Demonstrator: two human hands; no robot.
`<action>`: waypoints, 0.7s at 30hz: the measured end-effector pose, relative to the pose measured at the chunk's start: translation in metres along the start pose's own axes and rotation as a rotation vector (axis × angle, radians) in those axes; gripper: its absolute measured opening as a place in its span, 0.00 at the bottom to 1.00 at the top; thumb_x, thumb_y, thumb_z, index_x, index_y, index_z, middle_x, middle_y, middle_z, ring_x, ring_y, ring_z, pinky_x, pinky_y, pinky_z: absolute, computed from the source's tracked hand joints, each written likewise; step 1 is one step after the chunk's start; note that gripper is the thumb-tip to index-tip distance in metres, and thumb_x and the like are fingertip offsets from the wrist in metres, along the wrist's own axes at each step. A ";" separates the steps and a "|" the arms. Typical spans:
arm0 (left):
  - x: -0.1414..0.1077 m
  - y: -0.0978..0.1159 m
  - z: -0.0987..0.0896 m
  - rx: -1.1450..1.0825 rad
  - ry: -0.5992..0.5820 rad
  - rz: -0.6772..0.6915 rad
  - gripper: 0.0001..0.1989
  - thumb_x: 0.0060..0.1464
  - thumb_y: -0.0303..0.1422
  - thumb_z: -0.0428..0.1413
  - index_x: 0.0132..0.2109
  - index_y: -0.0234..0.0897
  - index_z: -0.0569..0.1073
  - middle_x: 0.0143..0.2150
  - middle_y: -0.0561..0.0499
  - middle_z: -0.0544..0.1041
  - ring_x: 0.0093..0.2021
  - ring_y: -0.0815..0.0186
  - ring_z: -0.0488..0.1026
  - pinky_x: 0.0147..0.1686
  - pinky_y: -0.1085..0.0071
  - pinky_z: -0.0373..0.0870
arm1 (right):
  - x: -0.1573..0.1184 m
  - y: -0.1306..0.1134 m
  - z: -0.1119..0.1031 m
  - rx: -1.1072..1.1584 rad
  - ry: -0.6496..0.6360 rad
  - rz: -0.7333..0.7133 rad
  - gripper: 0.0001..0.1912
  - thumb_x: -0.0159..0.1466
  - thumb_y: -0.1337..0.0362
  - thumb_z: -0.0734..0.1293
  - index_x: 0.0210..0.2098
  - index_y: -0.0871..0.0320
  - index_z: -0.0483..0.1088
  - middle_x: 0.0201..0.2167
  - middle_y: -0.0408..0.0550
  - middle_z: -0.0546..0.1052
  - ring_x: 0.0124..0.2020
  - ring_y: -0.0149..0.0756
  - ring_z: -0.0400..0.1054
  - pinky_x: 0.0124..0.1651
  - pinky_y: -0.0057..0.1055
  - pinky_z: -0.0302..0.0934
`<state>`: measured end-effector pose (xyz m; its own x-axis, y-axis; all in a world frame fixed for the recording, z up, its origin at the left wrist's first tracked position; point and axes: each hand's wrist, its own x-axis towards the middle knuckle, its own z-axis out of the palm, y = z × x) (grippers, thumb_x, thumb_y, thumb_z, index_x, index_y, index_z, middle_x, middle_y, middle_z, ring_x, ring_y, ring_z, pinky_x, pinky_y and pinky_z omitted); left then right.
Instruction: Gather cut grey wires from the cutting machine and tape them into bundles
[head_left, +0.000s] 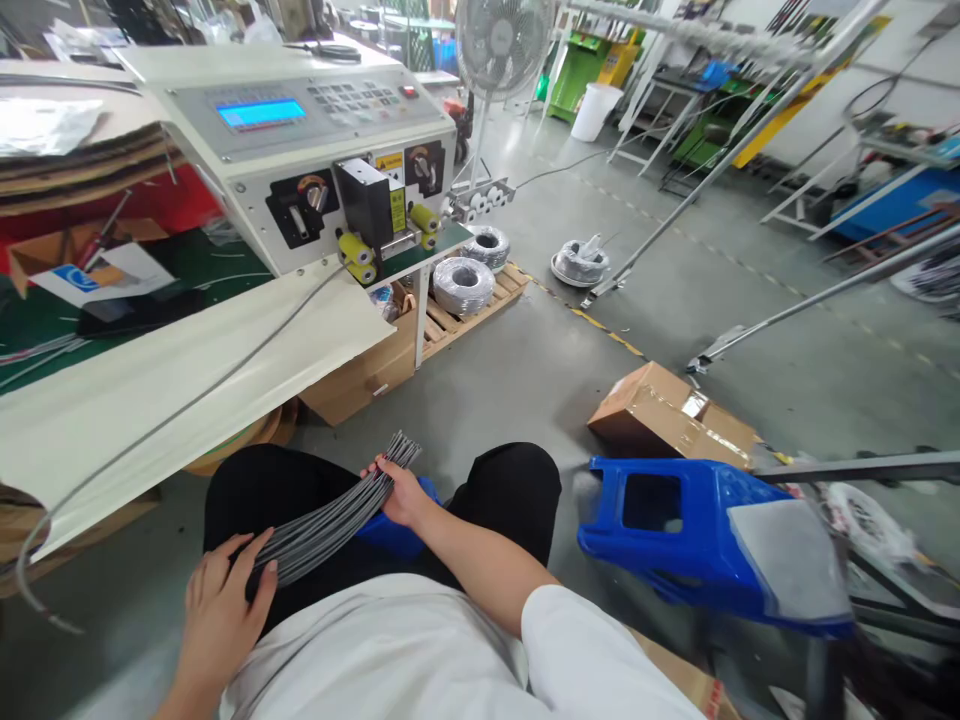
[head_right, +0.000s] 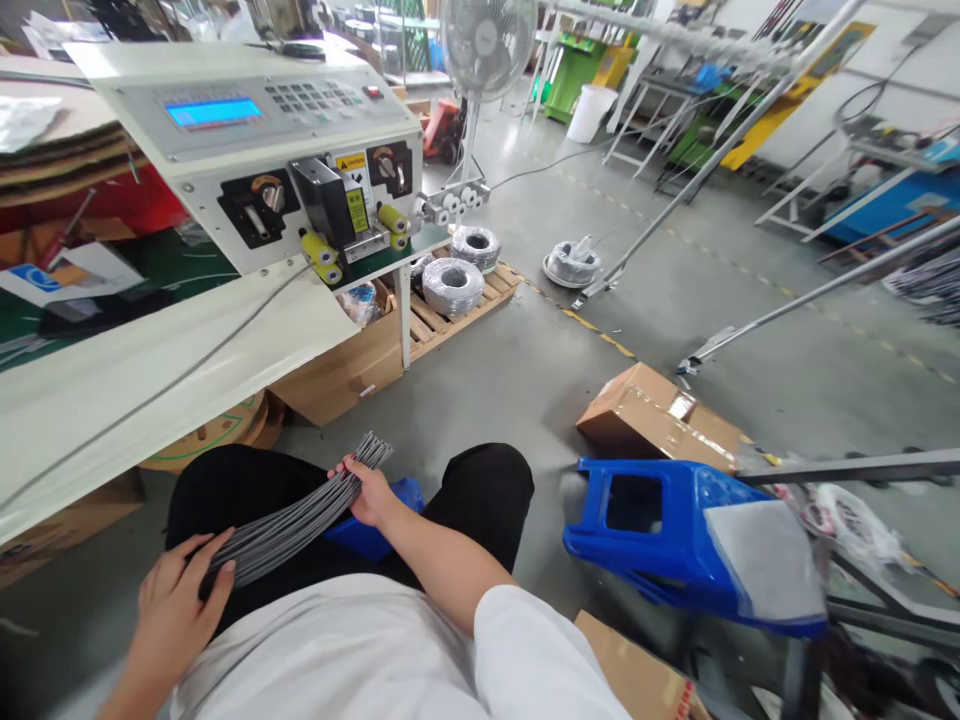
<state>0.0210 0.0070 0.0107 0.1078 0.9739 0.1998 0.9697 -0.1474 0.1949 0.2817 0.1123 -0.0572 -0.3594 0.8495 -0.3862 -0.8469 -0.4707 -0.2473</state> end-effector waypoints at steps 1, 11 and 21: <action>0.002 0.001 -0.001 0.015 -0.005 0.010 0.21 0.62 0.40 0.47 0.60 0.41 0.68 0.56 0.42 0.69 0.56 0.50 0.67 0.58 0.48 0.62 | 0.000 0.000 0.000 -0.001 0.001 -0.002 0.10 0.56 0.63 0.75 0.34 0.57 0.72 0.29 0.39 0.77 0.35 0.34 0.74 0.46 0.34 0.67; 0.021 -0.002 0.002 0.099 0.002 0.282 0.25 0.59 0.37 0.49 0.63 0.43 0.65 0.58 0.46 0.72 0.61 0.52 0.65 0.63 0.48 0.56 | 0.001 0.000 -0.003 0.006 0.000 -0.014 0.10 0.56 0.65 0.75 0.36 0.57 0.73 0.32 0.41 0.78 0.39 0.35 0.74 0.47 0.33 0.66; 0.114 0.040 -0.062 0.166 0.250 0.387 0.30 0.58 0.34 0.55 0.67 0.44 0.60 0.61 0.46 0.71 0.64 0.55 0.63 0.67 0.54 0.54 | 0.001 -0.001 0.000 -0.022 0.059 0.024 0.10 0.54 0.65 0.76 0.35 0.54 0.75 0.31 0.39 0.79 0.39 0.35 0.75 0.47 0.34 0.66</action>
<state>0.0591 0.1018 0.1009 0.4315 0.7788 0.4553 0.8927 -0.4413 -0.0912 0.2823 0.1134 -0.0575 -0.3549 0.8226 -0.4442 -0.8294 -0.4963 -0.2564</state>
